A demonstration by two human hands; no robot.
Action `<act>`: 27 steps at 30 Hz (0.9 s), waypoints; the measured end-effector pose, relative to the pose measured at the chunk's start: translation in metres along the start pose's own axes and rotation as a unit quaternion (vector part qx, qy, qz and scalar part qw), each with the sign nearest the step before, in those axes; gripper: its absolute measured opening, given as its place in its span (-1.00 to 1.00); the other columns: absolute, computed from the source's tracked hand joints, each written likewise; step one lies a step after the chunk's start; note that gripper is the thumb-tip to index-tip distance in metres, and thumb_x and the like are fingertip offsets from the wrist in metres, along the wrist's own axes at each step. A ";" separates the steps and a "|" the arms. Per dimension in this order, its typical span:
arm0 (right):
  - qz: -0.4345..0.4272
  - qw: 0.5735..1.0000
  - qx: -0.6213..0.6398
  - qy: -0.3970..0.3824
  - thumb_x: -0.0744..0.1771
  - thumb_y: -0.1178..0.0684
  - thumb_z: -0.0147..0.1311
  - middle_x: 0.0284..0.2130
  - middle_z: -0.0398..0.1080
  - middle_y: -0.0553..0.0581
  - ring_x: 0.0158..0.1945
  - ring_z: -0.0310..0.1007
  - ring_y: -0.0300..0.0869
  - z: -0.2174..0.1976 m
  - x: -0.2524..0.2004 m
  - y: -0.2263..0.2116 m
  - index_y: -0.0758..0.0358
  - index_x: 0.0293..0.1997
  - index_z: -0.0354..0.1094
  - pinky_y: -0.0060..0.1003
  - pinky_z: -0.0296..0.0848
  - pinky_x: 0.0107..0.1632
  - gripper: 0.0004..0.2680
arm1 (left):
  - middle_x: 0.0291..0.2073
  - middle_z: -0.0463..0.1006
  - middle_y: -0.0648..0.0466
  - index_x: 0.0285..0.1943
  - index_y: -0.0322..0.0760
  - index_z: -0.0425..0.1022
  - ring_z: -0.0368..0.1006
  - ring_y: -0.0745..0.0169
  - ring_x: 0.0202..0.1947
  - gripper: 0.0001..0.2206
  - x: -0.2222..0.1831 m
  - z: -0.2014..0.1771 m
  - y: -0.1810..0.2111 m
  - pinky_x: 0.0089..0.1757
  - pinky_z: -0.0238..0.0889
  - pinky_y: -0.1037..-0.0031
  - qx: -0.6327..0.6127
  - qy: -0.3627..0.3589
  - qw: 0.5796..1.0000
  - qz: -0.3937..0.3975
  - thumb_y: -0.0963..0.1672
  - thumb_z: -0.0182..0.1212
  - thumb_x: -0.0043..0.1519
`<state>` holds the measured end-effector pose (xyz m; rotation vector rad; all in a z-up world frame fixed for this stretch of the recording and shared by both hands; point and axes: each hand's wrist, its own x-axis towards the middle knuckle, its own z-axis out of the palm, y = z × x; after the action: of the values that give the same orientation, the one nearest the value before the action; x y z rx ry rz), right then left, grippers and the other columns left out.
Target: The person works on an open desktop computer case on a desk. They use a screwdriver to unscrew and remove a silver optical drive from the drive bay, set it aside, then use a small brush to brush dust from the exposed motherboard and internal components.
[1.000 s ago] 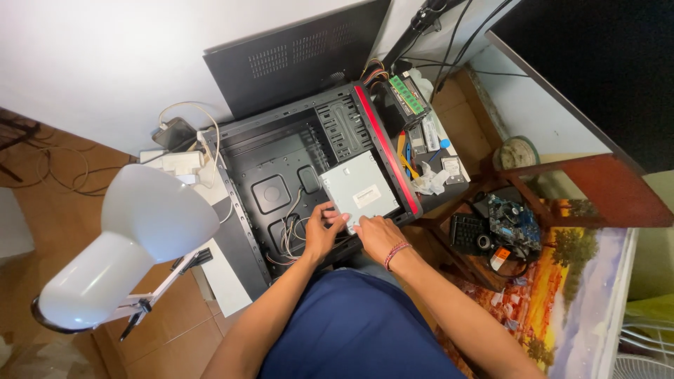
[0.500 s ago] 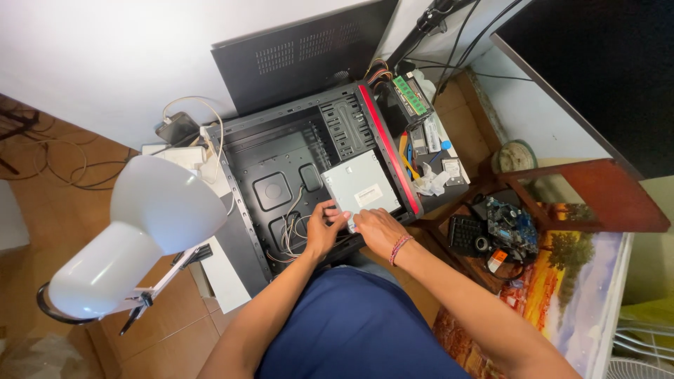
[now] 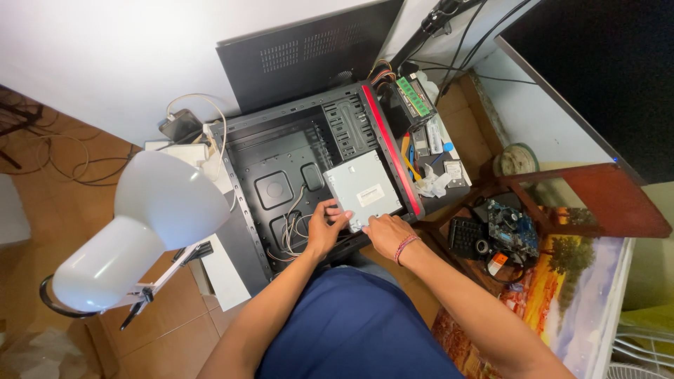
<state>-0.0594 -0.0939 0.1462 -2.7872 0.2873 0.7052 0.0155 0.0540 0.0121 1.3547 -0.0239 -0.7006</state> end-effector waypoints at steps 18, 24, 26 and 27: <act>-0.272 0.943 -0.087 0.172 0.27 0.18 0.10 -0.43 0.36 0.12 -0.25 0.39 -0.03 0.012 0.008 0.010 0.23 -0.41 0.36 -0.14 0.32 -0.11 -0.95 | -0.16 0.58 -0.04 0.21 -0.49 0.35 0.53 0.31 -0.22 -0.48 0.001 -0.001 -0.005 -0.19 0.52 0.49 0.020 0.006 1.000 -0.006 -0.14 0.46 0.12; -0.301 0.925 -0.129 0.195 0.25 0.19 0.03 -0.41 0.34 0.10 -0.24 0.36 -0.06 0.003 0.005 0.003 0.22 -0.39 0.35 -0.17 0.32 -0.09 -0.98 | -0.15 0.56 -0.04 0.23 -0.49 0.34 0.51 0.31 -0.22 -0.48 0.004 -0.003 -0.009 -0.19 0.53 0.49 -0.001 -0.001 1.000 -0.008 -0.15 0.44 0.13; -0.291 0.931 -0.104 0.197 0.28 0.13 0.02 -0.43 0.34 0.12 -0.27 0.36 -0.03 -0.004 0.004 -0.001 0.23 -0.39 0.35 -0.14 0.31 -0.13 -0.95 | -0.15 0.55 -0.05 0.23 -0.49 0.33 0.51 0.30 -0.21 -0.47 0.008 -0.002 -0.012 -0.18 0.53 0.48 -0.007 -0.002 1.000 -0.005 -0.15 0.45 0.13; -0.279 0.937 -0.078 0.197 0.30 0.07 0.02 -0.45 0.35 0.14 -0.29 0.37 0.00 -0.006 0.003 -0.004 0.25 -0.39 0.35 -0.11 0.29 -0.16 -0.89 | -0.15 0.54 -0.06 0.23 -0.50 0.32 0.51 0.29 -0.21 -0.47 0.008 -0.003 -0.014 -0.18 0.54 0.47 -0.013 -0.004 1.000 -0.005 -0.15 0.45 0.13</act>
<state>-0.0534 -0.0925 0.1503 -2.9154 -0.4998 0.0326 0.0165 0.0522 -0.0041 1.3284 -0.0152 -0.7128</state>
